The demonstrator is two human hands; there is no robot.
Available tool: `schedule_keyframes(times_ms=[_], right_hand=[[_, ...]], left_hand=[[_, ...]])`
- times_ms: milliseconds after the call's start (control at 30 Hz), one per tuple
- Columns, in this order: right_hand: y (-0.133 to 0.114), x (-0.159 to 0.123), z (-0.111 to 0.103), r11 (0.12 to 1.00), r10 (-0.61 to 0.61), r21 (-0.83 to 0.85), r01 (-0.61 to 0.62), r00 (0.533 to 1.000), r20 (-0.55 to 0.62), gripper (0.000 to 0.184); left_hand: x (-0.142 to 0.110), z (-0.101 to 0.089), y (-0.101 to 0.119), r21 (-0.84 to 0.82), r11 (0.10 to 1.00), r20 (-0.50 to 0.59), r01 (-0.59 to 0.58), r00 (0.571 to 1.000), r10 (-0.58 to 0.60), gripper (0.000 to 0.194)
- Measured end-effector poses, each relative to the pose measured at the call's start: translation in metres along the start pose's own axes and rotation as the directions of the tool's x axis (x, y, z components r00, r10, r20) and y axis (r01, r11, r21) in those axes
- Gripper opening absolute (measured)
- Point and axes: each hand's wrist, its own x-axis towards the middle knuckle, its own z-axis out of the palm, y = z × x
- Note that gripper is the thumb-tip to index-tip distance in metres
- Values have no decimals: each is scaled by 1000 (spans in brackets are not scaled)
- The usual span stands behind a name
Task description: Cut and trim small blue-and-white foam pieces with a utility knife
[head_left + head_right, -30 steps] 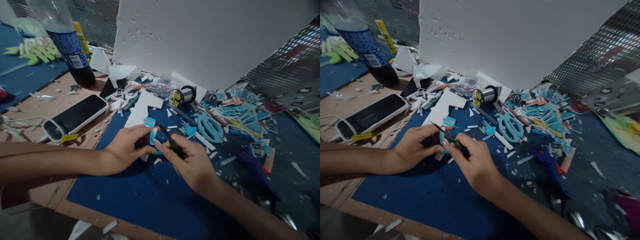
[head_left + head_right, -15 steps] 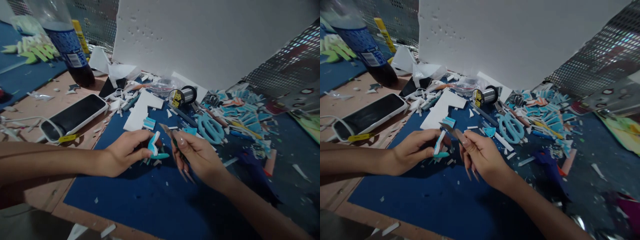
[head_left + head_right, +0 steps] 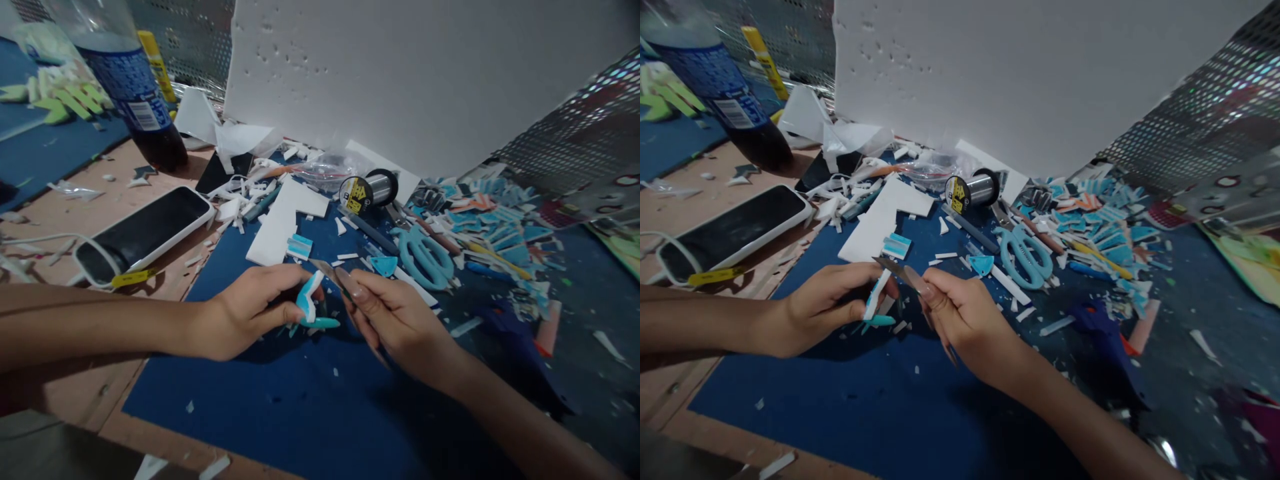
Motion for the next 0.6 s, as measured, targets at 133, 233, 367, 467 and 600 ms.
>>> schedule_keyframes(times_ms=[133, 233, 367, 467, 600], right_hand=[[0, -2, 0, 999, 30, 25, -31, 999, 28, 42], [1, -3, -1, 998, 49, 23, -51, 997, 56, 44], [-1, -4, -1, 999, 44, 19, -45, 997, 66, 45], [-1, -4, -1, 999, 34, 23, -35, 998, 60, 45], [0, -4, -1, 1000, 28, 7, -28, 998, 57, 44]], left_hand=[[0, 0, 0, 21, 999, 11, -35, 999, 35, 42], [0, 1, 1, 78, 996, 28, -52, 998, 50, 44], [1, 2, 1, 133, 989, 25, -60, 998, 58, 47], [2, 2, 2, 129, 988, 8, -85, 996, 84, 47], [3, 1, 3, 104, 992, 1, -77, 997, 78, 47]])
